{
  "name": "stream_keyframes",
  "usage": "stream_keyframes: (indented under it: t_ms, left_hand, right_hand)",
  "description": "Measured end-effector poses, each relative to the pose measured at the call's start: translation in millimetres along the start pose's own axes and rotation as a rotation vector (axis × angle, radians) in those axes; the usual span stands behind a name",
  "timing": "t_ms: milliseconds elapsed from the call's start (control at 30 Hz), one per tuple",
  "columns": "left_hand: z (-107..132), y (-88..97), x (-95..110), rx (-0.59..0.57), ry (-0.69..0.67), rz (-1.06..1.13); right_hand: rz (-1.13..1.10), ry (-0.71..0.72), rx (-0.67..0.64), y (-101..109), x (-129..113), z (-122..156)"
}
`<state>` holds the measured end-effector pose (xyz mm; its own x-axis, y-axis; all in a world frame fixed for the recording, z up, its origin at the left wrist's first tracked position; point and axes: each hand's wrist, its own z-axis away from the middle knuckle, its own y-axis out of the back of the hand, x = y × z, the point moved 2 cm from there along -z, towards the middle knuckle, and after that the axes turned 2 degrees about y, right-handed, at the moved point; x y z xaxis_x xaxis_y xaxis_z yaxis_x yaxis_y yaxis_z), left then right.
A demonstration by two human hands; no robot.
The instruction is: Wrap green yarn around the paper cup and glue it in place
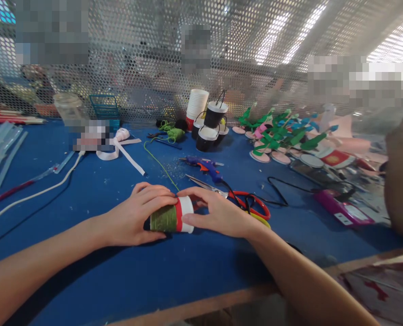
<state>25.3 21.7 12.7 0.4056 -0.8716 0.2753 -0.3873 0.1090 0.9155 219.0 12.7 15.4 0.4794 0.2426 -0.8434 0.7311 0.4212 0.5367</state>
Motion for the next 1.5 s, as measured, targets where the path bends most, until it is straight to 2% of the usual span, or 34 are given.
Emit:
stream_keyframes:
  t_ms: [200, 433, 500, 567, 633, 700, 767, 867, 1000, 1200, 1367, 1500]
  left_hand:
    - [2, -0.4, -1, 0.076, -0.026, -0.053]
    - [3, 0.1, -1, 0.074, -0.047, -0.064]
    - [3, 0.1, 0, 0.068, -0.039, -0.054]
    - [2, -0.5, 1, 0.064, -0.047, -0.054]
    - [2, -1.6, 2, 0.065, -0.063, -0.06]
    - [2, -2.9, 1, 0.066, -0.07, -0.058]
    - [1, -3.5, 0, 0.063, -0.07, -0.051]
    - [1, -2.4, 1, 0.081, -0.089, -0.069]
    - [1, -0.2, 5, 0.108, -0.145, -0.13]
    - [3, -0.9, 8, 0.088, -0.19, -0.199]
    - [2, -0.2, 7, 0.093, -0.208, -0.221]
    - [1, -0.2, 7, 0.101, -0.218, -0.277]
  right_hand:
    - [-0.007, -0.01, 0.004, 0, 3, 0]
    - [-0.028, 0.003, 0.003, 2, 0, 1]
    - [-0.032, -0.007, 0.081, 13, -3, 0]
    - [0.05, -0.033, 0.249, 32, -5, -1]
    - [0.218, -0.078, 0.431, 53, -3, -5]
    - [0.413, -0.142, 0.529, 71, 3, -13]
    - [0.622, -0.276, 0.457, 80, 15, -25]
    - [0.663, -0.367, 0.339, 81, 33, -43]
    - [0.595, -0.44, 0.296, 75, 47, -56]
    - [0.327, -0.455, 0.357, 69, 49, -55]
    - [0.066, -0.348, 0.519, 73, 34, -46]
    - [-0.121, -0.278, 0.533, 73, 17, -32]
